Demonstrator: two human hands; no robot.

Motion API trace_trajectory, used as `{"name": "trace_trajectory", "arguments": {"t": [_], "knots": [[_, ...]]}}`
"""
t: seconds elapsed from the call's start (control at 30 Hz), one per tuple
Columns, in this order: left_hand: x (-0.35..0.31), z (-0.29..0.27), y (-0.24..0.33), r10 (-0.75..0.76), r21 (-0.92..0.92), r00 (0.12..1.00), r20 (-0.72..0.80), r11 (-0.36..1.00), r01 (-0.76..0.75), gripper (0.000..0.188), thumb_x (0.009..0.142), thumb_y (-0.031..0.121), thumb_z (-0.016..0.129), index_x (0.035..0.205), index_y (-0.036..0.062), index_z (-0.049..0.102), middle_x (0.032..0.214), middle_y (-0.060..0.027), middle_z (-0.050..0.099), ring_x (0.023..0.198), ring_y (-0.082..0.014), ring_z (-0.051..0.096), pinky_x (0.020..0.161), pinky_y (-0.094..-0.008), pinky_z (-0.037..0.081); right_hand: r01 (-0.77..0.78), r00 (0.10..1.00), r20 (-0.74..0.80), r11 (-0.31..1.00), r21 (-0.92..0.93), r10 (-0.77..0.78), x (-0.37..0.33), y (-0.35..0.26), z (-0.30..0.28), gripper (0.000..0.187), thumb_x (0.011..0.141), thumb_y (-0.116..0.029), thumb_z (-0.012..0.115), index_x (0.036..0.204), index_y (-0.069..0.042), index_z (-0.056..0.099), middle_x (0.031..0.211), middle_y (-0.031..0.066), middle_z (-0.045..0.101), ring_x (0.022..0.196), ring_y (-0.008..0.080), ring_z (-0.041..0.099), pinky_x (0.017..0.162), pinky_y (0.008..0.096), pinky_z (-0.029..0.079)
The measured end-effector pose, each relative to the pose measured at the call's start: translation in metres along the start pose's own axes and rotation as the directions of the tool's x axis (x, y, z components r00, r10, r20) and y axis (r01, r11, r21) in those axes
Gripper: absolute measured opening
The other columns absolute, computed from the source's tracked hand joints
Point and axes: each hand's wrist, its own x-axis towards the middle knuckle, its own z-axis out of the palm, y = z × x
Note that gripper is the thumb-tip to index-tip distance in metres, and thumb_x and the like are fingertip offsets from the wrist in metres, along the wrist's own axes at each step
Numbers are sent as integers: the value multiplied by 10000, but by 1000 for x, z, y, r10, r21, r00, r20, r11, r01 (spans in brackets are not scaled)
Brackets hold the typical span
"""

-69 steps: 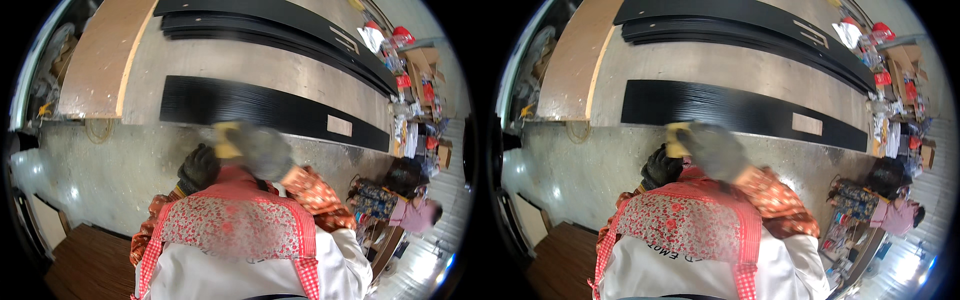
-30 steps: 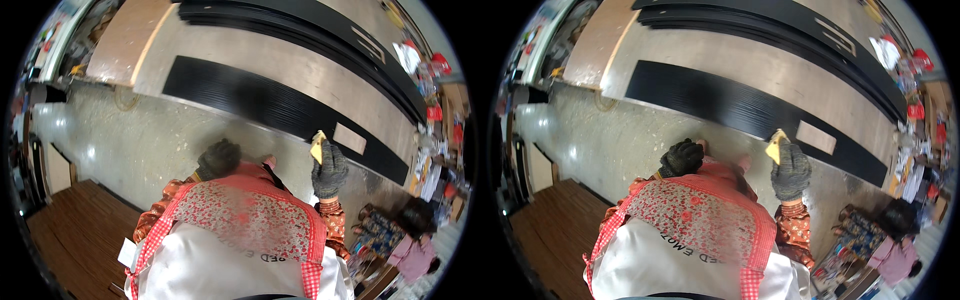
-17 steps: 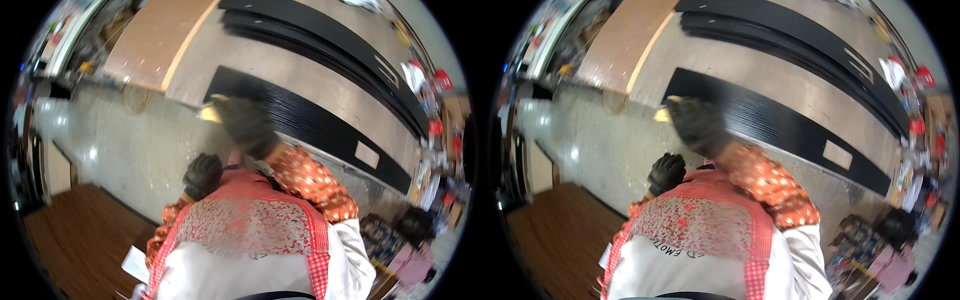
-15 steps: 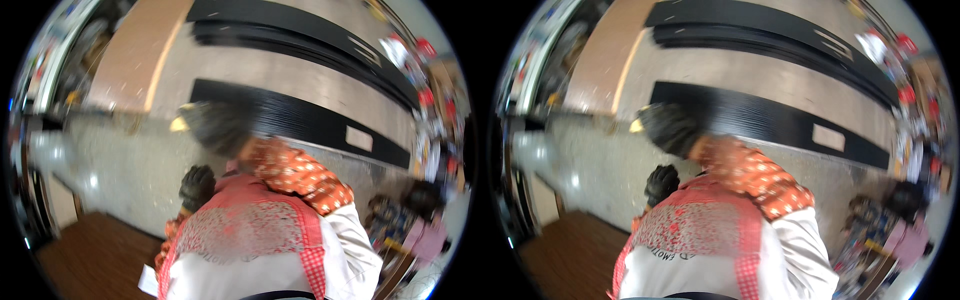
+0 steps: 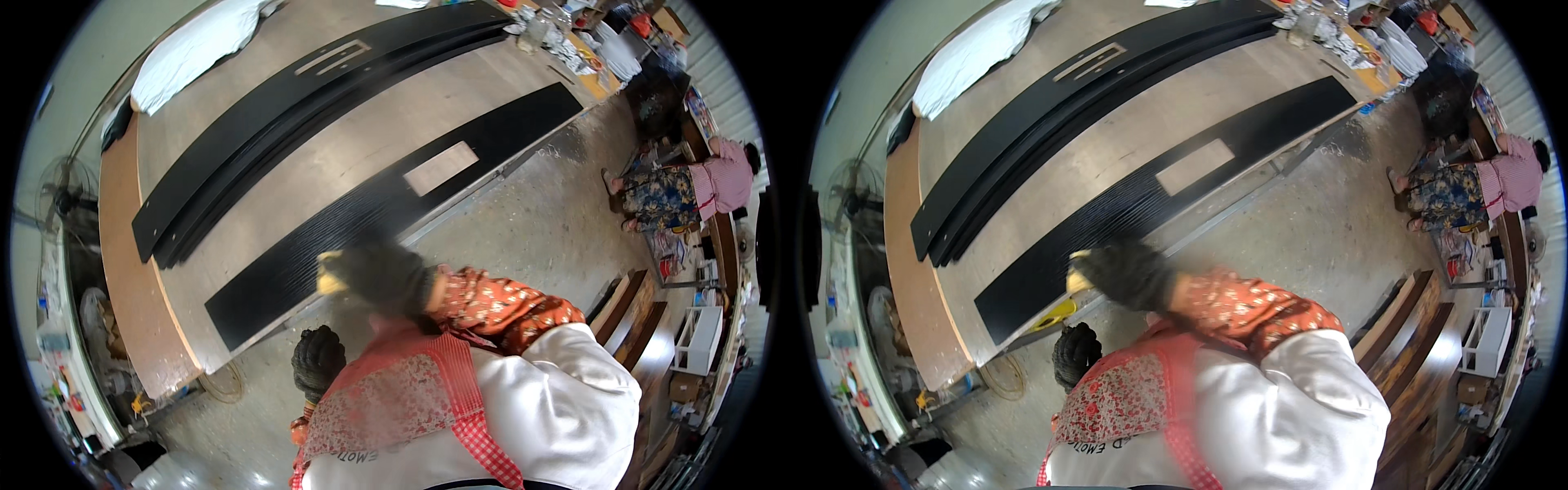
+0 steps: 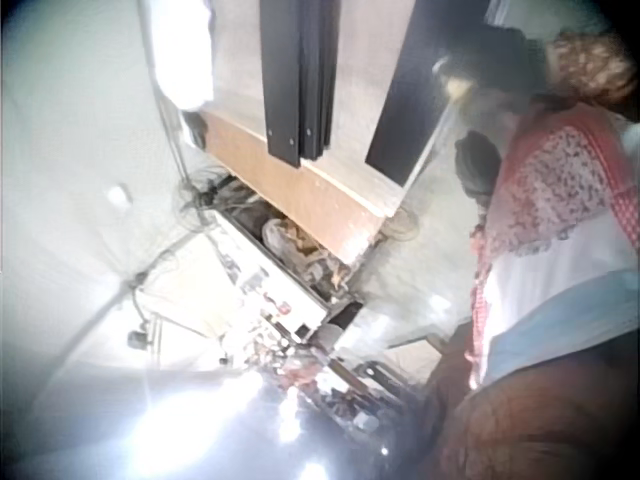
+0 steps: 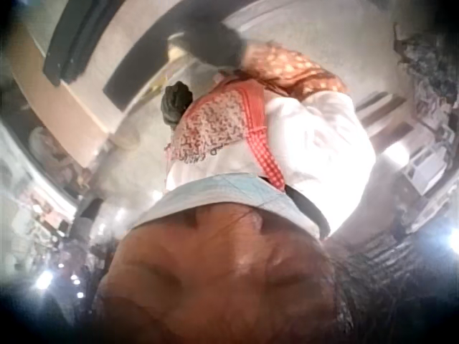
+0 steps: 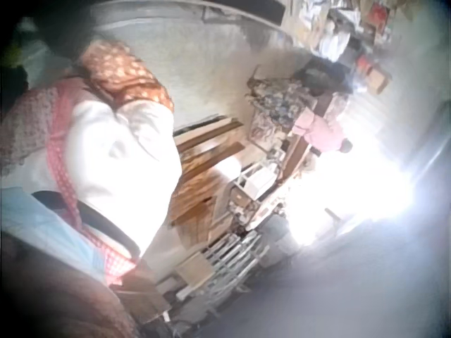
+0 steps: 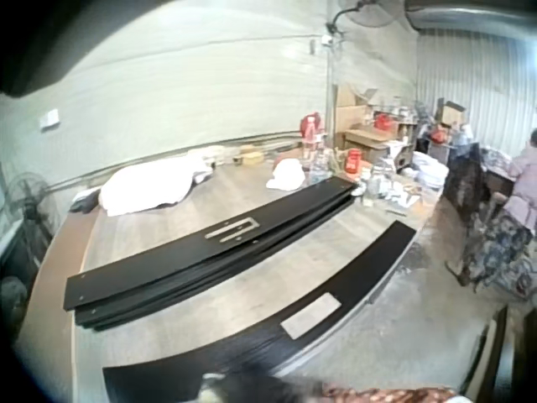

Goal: The person wipes and scrubs several long black wooden parts on a workbench using a white cloth and a yellow sponge. They repeatedly flip the parts to clean both sides and edges, then stack the cleaned pieces together.

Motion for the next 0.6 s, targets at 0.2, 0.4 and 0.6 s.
{"name": "trace_trajectory", "arguments": {"t": [0.2, 0.4, 0.6], "knots": [[101, 17, 69, 126, -45, 979, 162, 992, -120, 247, 714, 132, 686, 954, 87, 651, 1011, -108, 658, 900, -337, 622, 782, -470, 493, -398, 909, 51, 899, -182, 413, -76, 125, -107, 517, 786, -161, 678, 1286, -98, 561, 1024, 118, 614, 933, 312, 633, 803, 429, 510], [176, 78, 122, 283, -122, 926, 250, 958, -260, 356, 749, 135, 705, 1090, 50, 648, 1112, -154, 651, 1037, -362, 616, 930, -511, 459, -686, 718, -219, 617, -387, 661, -159, 278, -206, 459, 872, -240, 664, 1309, -133, 575, 1055, 148, 655, 956, 326, 640, 817, 441, 510], [236, 123, 160, 177, 181, 971, 159, 962, -205, 546, 831, 263, 663, 1320, 60, 533, 1234, -172, 592, 1124, -386, 557, 991, -537, 405, -887, 456, -418, 360, -291, 786, -204, 438, -279, 378, 925, -337, 606, 1228, -114, 639, 1097, 201, 660, 1021, 381, 623, 879, 460, 489]]}}
